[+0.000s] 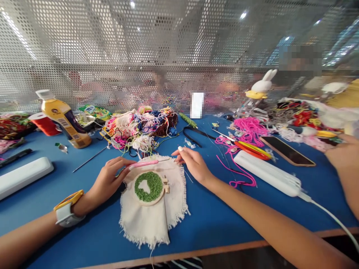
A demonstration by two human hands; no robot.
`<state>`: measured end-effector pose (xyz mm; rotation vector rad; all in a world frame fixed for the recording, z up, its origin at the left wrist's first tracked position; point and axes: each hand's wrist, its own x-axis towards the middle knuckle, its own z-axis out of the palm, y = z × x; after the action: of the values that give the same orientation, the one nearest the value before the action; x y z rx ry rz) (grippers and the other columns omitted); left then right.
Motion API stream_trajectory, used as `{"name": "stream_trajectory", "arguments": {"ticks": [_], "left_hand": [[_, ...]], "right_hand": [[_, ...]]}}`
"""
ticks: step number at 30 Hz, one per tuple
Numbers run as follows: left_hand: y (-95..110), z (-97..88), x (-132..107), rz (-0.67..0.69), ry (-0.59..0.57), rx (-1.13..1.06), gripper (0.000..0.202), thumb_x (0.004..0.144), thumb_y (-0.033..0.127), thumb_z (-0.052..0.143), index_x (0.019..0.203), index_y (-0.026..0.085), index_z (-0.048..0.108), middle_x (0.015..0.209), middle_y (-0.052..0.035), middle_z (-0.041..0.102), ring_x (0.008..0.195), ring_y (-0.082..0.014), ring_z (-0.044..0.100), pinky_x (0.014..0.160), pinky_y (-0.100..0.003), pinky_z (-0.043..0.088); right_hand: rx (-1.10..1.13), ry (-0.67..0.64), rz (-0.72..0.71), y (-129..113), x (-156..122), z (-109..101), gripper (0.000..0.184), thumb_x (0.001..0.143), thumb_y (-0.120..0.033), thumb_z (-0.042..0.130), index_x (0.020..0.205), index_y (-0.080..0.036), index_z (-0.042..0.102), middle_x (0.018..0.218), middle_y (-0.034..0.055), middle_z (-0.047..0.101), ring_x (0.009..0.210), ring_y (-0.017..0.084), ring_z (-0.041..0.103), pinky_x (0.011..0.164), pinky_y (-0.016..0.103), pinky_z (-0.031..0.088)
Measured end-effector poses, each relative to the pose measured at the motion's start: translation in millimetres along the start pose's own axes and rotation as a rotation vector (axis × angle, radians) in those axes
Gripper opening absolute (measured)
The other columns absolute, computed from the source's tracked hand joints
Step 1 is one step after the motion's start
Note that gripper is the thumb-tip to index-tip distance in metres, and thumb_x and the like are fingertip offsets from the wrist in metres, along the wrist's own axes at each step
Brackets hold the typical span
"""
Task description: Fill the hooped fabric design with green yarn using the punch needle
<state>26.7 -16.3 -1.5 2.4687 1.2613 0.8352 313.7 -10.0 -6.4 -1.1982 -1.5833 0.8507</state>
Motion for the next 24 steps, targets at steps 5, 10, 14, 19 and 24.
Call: {"name": "stream_trajectory", "arguments": {"ticks": [5,10,14,19,24], "left_hand": [[2,-0.6,0,0.022,0.013,0.025,0.026,0.093,0.03,0.042,0.107,0.018,0.06,0.096,-0.0063,0.064,0.089,-0.019,0.058,0.083,-0.032,0.044],[32,1.5,-13,0.037,0.004,-0.087,0.022,0.093,0.031,0.045,0.101,0.02,0.062,0.091,-0.005,0.065,0.085,-0.0179,0.059,0.079,-0.03,0.046],[58,7.6,-29,0.021,-0.069,-0.195,0.025,0.092,0.028,0.047,0.116,0.025,0.055,0.107,-0.0049,0.062,0.097,-0.0179,0.059,0.084,-0.03,0.049],[61,4.4,-37,0.041,0.138,0.007,0.064,0.091,0.024,0.046,0.145,0.027,0.013,0.147,-0.0107,0.022,0.137,-0.0267,0.023,0.11,-0.046,0.03],[52,0.9,-33,0.022,0.099,0.055,0.059,0.09,0.022,0.045,0.142,0.029,0.019,0.143,-0.0114,0.028,0.133,-0.0274,0.031,0.107,-0.049,0.034]], "right_hand": [[-0.496,0.1,-0.463,-13,-12,-5,0.031,0.087,-0.032,0.05,0.111,-0.018,0.062,0.086,0.0084,0.056,0.08,0.019,0.053,0.077,0.036,0.045],[-0.736,-0.144,-0.634,-21,-34,8,0.034,0.094,-0.03,0.041,0.121,-0.021,0.059,0.07,0.0069,0.056,0.068,0.018,0.05,0.066,0.033,0.044],[-0.461,-0.131,-0.458,-24,-34,11,0.028,0.09,-0.027,0.046,0.104,-0.017,0.068,0.064,0.0069,0.054,0.067,0.018,0.049,0.063,0.033,0.041],[-0.026,0.093,-0.032,-22,-13,-2,0.02,0.072,-0.026,0.063,0.055,-0.018,0.058,0.054,0.0002,0.046,0.055,0.012,0.041,0.052,0.026,0.034],[0.287,0.084,0.246,-12,10,-15,0.024,0.068,-0.033,0.06,0.052,-0.015,0.054,0.049,-0.0009,0.049,0.039,0.006,0.034,0.038,0.023,0.027]]}}
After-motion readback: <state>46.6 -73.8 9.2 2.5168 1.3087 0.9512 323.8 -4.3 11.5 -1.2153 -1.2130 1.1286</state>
